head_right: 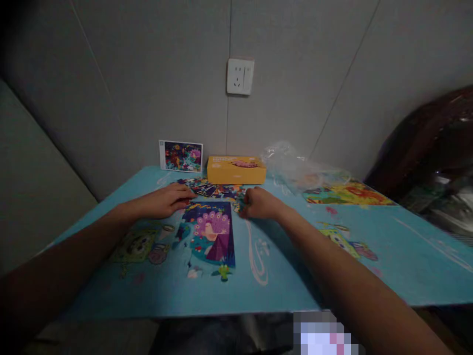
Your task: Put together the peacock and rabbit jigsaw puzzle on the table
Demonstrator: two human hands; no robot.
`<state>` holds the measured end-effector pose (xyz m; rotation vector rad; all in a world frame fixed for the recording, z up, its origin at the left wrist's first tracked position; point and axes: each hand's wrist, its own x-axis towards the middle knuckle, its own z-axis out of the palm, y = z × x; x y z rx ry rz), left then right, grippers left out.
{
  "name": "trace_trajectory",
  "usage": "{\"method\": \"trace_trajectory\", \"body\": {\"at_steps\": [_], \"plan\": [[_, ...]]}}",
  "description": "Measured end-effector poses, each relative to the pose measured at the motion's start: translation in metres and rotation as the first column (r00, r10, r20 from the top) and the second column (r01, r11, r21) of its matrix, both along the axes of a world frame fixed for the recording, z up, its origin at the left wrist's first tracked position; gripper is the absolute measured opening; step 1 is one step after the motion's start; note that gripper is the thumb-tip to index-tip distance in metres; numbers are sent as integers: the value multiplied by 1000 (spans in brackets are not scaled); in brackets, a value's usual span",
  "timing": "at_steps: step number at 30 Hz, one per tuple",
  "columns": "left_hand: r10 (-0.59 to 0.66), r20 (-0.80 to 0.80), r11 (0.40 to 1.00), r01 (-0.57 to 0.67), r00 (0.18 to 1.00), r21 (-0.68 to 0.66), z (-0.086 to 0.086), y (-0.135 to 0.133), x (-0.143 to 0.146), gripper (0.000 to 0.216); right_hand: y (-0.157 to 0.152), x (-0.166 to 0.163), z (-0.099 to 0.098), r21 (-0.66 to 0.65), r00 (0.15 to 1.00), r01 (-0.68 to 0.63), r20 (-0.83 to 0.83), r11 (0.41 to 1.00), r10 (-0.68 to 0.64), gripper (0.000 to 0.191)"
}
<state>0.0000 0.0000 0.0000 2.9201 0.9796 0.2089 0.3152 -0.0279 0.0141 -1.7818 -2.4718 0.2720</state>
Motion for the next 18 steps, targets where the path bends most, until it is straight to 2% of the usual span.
{"method": "trace_trajectory", "body": {"at_steps": [3,6,11,15,18], "plan": [[95,25,994,-96,995,55,-5,8,-7,36,0,-1,-5,-1,998,-31,-51,1000,31,23],[128,57,987,-133,990,88,-6,10,-10,34,2,0,-9,75,990,-35,-135,997,45,24],[-68,77,998,67,995,9,-3,4,-6,38,3,-2,-11,207,913,-5,-398,978,89,40],[-84,98,996,88,992,-31,-4,3,-4,37,3,-6,-9,206,810,52,-581,977,80,43],[-80,117,995,87,990,-56,-4,3,-3,34,2,-9,-7,239,808,78,-583,968,79,34]]}}
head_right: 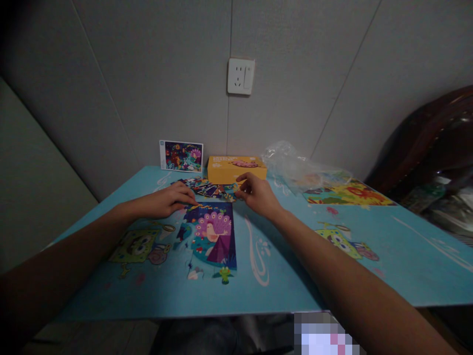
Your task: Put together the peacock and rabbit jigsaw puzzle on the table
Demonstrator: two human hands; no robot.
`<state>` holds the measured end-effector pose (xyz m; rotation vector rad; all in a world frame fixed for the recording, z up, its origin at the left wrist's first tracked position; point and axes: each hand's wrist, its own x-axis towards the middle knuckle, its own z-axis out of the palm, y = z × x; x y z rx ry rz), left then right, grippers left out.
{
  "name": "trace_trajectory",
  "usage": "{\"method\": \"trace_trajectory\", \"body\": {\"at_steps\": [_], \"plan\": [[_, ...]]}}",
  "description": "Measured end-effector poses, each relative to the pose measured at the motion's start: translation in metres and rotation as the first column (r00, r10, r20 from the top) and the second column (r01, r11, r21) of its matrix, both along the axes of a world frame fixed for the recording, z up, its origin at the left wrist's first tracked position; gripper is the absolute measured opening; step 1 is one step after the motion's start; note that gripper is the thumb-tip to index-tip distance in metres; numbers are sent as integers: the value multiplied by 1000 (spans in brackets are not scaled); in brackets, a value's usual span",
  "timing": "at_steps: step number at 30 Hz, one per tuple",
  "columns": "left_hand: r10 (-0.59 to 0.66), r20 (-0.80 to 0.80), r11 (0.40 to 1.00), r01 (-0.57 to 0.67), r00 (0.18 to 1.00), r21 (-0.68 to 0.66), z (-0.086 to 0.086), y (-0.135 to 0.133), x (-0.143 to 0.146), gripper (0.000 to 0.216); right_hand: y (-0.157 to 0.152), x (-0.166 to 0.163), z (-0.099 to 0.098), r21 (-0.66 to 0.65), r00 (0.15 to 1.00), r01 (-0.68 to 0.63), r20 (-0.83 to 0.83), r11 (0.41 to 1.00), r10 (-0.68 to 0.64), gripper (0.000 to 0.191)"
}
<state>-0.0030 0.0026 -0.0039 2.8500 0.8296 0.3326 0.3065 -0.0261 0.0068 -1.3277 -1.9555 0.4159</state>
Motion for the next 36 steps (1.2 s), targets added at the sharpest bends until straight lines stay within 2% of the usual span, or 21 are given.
{"method": "trace_trajectory", "body": {"at_steps": [3,6,9,14,17,19,22,25,31,36], "plan": [[-16,5,999,16,1000,-31,0,-3,3,31,-1,-2,0,1,995,-20,102,1000,20,21],[-31,4,999,31,1000,-44,0,-6,6,30,-3,-4,-2,-58,959,-107,259,993,118,3],[-30,3,999,30,1000,-28,-2,-6,8,30,-3,-6,-5,-86,926,-136,344,987,157,11],[-13,-21,999,14,1000,37,0,-11,12,32,-4,-6,-7,-86,930,-138,332,987,159,8],[-58,-17,998,59,998,33,7,-25,21,34,-7,-6,-7,-65,951,-159,258,985,171,49],[-146,-10,989,145,989,-38,10,-38,30,42,-8,-6,-6,-61,947,-186,254,981,196,61],[-288,3,946,285,958,-151,10,-54,43,69,-10,-6,-4,-73,935,-165,305,984,180,52],[-338,-24,917,323,941,-234,7,-62,49,81,-9,-6,-3,-81,939,-102,322,992,123,43],[-316,-24,922,301,949,-246,9,-58,48,61,-5,-6,-5,-64,943,-22,332,998,42,38],[-291,-29,932,276,956,-236,10,-58,48,63,-3,-5,-6,-84,947,8,320,996,20,33]]}}
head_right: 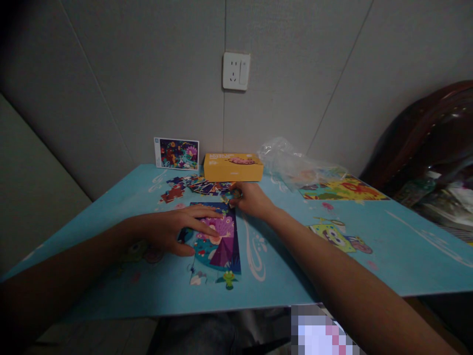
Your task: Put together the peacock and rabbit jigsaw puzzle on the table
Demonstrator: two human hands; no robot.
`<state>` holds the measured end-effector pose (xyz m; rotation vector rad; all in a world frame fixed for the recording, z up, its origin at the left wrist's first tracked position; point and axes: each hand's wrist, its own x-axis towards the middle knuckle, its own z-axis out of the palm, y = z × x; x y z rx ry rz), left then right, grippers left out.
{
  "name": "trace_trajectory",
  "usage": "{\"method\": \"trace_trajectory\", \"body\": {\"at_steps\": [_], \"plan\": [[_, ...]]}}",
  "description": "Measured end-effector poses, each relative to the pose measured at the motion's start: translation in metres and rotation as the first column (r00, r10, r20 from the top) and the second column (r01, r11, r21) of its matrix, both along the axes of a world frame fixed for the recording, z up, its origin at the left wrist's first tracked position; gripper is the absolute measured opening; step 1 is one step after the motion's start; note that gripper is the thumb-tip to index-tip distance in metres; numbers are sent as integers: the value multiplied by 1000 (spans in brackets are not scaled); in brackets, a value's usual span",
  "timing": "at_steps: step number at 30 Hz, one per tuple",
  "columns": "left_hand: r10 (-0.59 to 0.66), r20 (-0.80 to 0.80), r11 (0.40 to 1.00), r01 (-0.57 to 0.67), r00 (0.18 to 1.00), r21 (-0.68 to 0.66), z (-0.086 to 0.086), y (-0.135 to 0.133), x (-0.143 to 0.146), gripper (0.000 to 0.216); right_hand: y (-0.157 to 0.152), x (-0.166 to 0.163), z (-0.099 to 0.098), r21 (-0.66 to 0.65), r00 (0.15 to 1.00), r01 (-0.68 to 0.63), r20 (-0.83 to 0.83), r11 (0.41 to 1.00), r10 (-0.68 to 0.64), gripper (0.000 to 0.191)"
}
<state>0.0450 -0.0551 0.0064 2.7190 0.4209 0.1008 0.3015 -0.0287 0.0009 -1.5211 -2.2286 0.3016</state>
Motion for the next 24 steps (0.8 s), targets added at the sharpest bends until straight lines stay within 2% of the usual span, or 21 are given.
{"method": "trace_trajectory", "body": {"at_steps": [8,13,18,21,24], "plan": [[66,-10,998,-66,998,17,-2,5,-2,59,3,2,-2,48,998,44,34,998,-46,32],[81,2,996,-81,997,23,-5,11,-7,60,5,4,-2,45,999,48,-23,998,-47,34],[87,-15,996,-87,996,4,-5,14,-9,60,9,5,-5,-115,968,66,-232,991,-92,24],[86,-11,996,-86,996,2,-7,16,-10,60,9,3,-5,-245,907,59,-391,968,-154,11],[83,46,997,-83,995,3,-11,18,-12,57,5,-1,0,-309,838,4,-518,951,-172,3]]}}
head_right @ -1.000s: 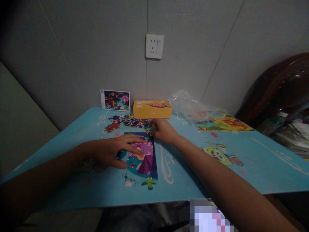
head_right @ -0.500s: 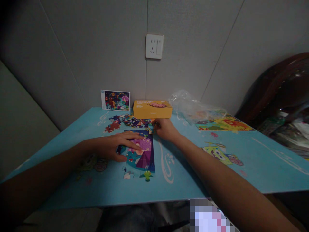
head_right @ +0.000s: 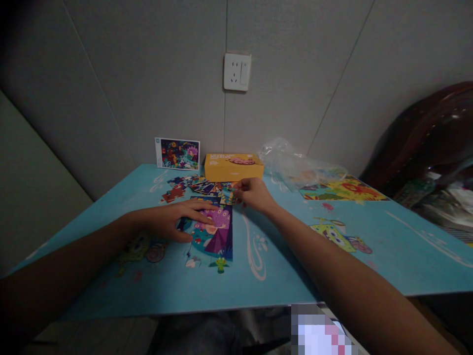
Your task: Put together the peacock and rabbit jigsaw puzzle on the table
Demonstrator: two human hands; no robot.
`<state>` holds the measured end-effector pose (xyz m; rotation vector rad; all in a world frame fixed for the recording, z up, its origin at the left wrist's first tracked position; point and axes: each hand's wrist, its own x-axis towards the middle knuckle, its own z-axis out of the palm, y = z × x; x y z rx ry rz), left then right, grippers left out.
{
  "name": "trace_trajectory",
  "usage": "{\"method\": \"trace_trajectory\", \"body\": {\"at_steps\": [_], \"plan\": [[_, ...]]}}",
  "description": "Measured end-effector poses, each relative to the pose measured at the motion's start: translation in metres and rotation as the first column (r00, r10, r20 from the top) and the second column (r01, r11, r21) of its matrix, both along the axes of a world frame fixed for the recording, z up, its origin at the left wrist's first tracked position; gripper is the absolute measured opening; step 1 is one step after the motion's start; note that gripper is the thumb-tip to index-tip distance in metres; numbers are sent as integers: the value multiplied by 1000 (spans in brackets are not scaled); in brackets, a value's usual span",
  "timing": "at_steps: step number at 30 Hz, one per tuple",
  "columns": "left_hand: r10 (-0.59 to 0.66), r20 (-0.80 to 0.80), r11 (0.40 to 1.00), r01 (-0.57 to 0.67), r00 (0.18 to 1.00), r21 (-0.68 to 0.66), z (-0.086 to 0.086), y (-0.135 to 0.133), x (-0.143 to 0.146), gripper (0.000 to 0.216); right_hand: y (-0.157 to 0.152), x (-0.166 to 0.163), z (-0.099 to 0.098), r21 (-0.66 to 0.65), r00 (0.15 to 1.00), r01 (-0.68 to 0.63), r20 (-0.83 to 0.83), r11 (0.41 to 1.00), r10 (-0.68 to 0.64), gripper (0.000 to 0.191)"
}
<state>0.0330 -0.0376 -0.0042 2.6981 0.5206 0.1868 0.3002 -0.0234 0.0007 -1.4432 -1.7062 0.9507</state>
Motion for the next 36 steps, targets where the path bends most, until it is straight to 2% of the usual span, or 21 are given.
{"method": "trace_trajectory", "body": {"at_steps": [2,4,7,11,15,17,19,21,23,26,30,33,36], "plan": [[58,71,998,-57,996,-19,-2,2,0,53,-5,-3,4,-17,996,-46,-75,999,44,10],[175,169,985,-171,970,-35,-5,5,0,52,-9,-6,7,-25,987,-102,-128,994,98,18],[288,297,951,-307,910,19,-7,9,2,49,-16,-11,9,-25,975,-153,-165,988,147,28],[276,351,934,-335,895,121,-9,11,5,42,-21,-19,3,-30,968,-198,-162,980,191,27],[278,367,924,-351,888,149,-10,12,6,34,-18,-21,-5,-23,970,-221,-111,975,217,21],[286,344,921,-356,894,159,-10,13,6,32,-12,-16,-5,58,991,-135,-7,989,136,16],[310,320,908,-379,895,180,-11,16,5,29,-4,-4,-2,219,982,38,174,975,-77,13],[342,304,888,-412,889,205,-12,19,3,26,5,14,4,357,882,184,352,916,-314,14],[368,273,876,-430,889,219,-13,22,0,24,15,32,7,362,753,278,493,890,-436,19],[355,205,892,-396,912,218,-13,25,-3,24,27,54,5,269,628,333,652,904,-425,22],[323,167,910,-355,931,215,-12,25,-4,26,37,65,-7,163,566,364,743,917,-357,24],[322,155,914,-349,934,204,-13,24,-5,26,39,66,-14,177,557,360,746,916,-364,28],[321,151,921,-345,935,180,-13,23,-4,27,38,66,-17,266,530,345,737,900,-420,40]]}}
